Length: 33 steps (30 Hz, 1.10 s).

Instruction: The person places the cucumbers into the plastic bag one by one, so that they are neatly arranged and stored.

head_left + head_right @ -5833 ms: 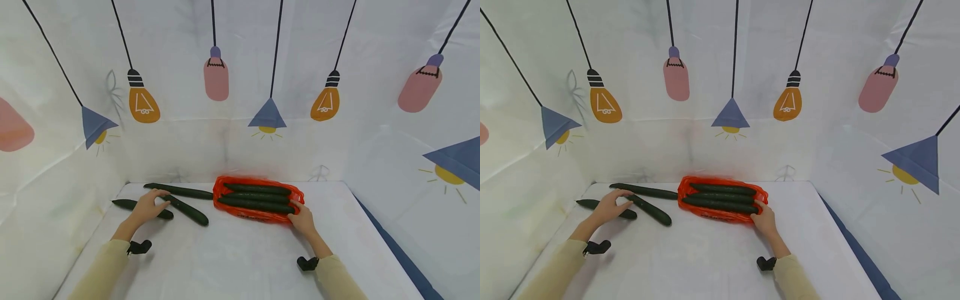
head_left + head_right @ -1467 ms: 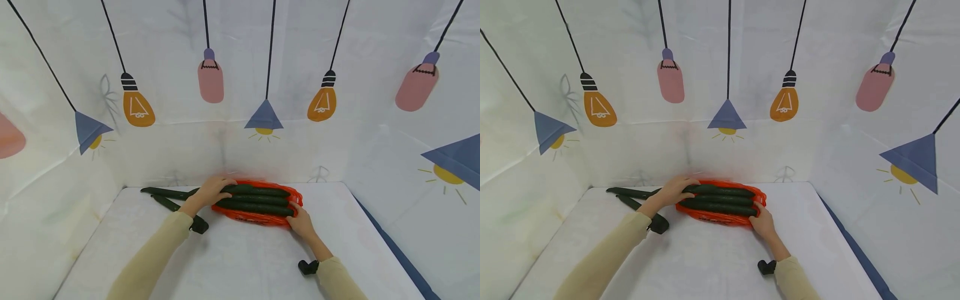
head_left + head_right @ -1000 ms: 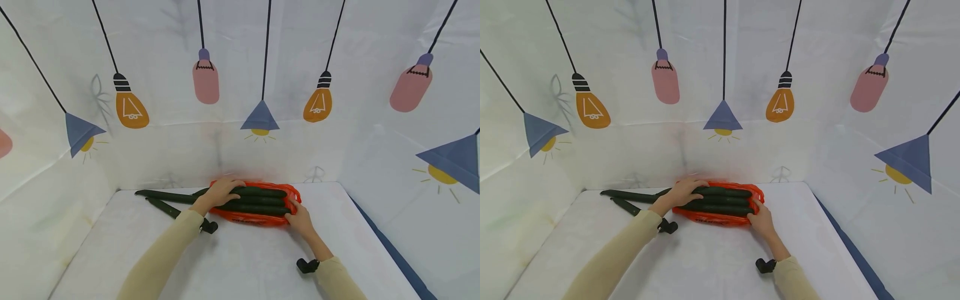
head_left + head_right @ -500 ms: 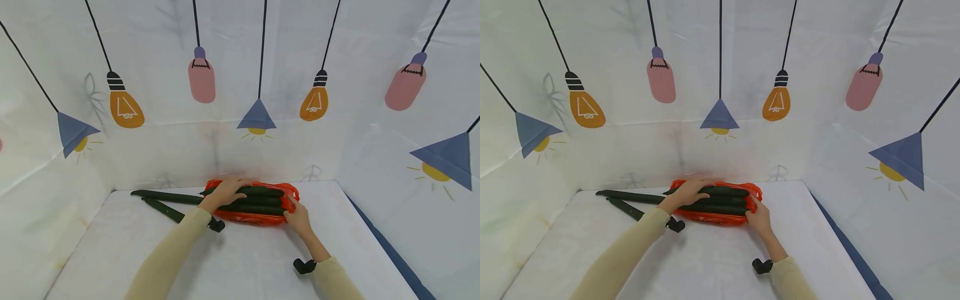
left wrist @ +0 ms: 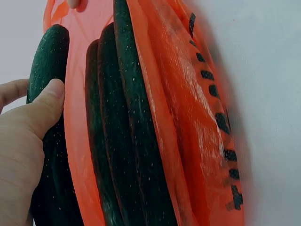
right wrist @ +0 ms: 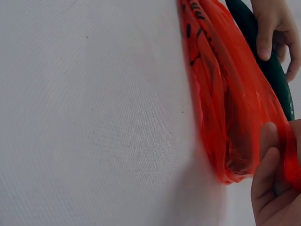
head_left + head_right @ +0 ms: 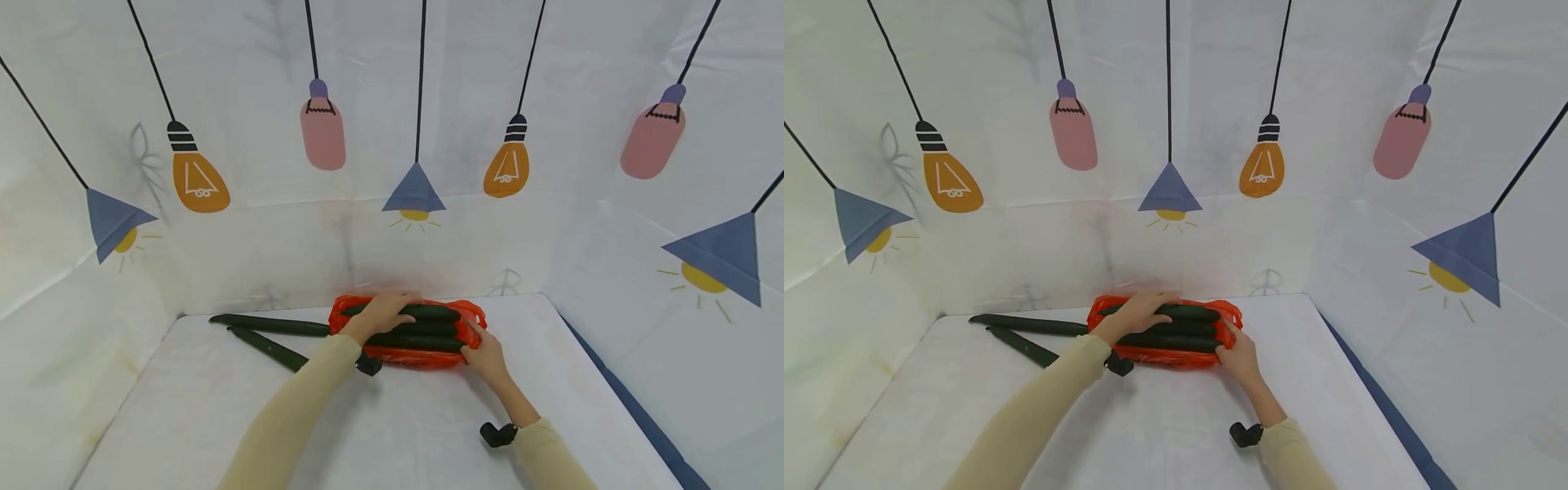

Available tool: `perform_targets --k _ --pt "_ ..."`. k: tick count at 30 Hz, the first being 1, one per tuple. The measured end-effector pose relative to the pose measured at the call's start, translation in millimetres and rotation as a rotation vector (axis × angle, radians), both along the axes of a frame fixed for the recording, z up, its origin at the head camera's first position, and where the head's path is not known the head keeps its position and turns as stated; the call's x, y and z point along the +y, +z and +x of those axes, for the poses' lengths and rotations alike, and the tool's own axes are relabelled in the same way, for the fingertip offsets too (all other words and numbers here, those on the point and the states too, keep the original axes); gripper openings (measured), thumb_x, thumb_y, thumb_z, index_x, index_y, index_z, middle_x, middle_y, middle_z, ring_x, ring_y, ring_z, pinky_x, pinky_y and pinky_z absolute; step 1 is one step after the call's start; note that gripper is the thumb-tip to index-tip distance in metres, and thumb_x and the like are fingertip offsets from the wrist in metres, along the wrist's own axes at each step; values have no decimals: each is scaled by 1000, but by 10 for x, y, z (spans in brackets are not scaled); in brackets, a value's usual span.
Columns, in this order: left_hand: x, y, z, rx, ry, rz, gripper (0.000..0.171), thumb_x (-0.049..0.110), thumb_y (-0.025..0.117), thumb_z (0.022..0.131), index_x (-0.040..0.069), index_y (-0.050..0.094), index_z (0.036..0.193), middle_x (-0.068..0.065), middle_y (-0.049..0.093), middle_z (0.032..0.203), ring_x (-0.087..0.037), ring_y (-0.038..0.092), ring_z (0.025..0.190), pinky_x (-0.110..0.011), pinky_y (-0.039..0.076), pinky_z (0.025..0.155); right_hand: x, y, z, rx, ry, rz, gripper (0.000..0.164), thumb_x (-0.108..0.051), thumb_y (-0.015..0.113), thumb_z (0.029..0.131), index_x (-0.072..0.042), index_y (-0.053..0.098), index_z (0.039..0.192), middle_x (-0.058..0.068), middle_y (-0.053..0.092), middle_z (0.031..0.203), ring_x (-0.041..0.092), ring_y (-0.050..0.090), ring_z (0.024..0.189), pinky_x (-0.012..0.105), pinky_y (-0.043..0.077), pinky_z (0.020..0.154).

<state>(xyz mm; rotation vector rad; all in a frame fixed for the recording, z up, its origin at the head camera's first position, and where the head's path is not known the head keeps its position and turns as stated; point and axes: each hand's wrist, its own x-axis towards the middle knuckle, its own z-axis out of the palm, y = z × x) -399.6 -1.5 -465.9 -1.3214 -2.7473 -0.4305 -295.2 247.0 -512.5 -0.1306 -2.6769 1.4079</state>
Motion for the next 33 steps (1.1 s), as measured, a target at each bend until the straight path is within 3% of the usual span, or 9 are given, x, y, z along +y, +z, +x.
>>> perform_targets --k 11,18,24,33 --pt "159 -104 -61 -5 -21 -5 41 26 69 91 19 57 130 1 59 126 -20 55 115 -37 40 101 40 -40 3 7 9 19 66 1 59 79 -7 47 144 19 57 113 31 50 88 30 44 53" --pt "199 -182 -140 -1 -26 1 41 24 69 92 19 56 130 -1 58 125 -21 54 115 -40 38 102 38 -17 -11 -13 13 -2 68 3 58 79 -8 46 145 20 57 115 32 51 86 29 46 53" --pt "200 -193 -148 -27 -4 -14 42 24 69 92 20 56 132 0 58 128 -21 52 118 -39 36 104 27 -21 -21 -45 22 2 68 3 58 80 -8 44 146 22 54 126 34 49 99 29 47 58" --pt "229 -219 -141 -92 74 -78 44 31 64 94 25 53 137 1 52 136 -20 45 127 -40 33 107 54 -51 -24 -25 25 38 68 1 58 78 -5 46 144 19 55 106 31 50 84 30 41 52"
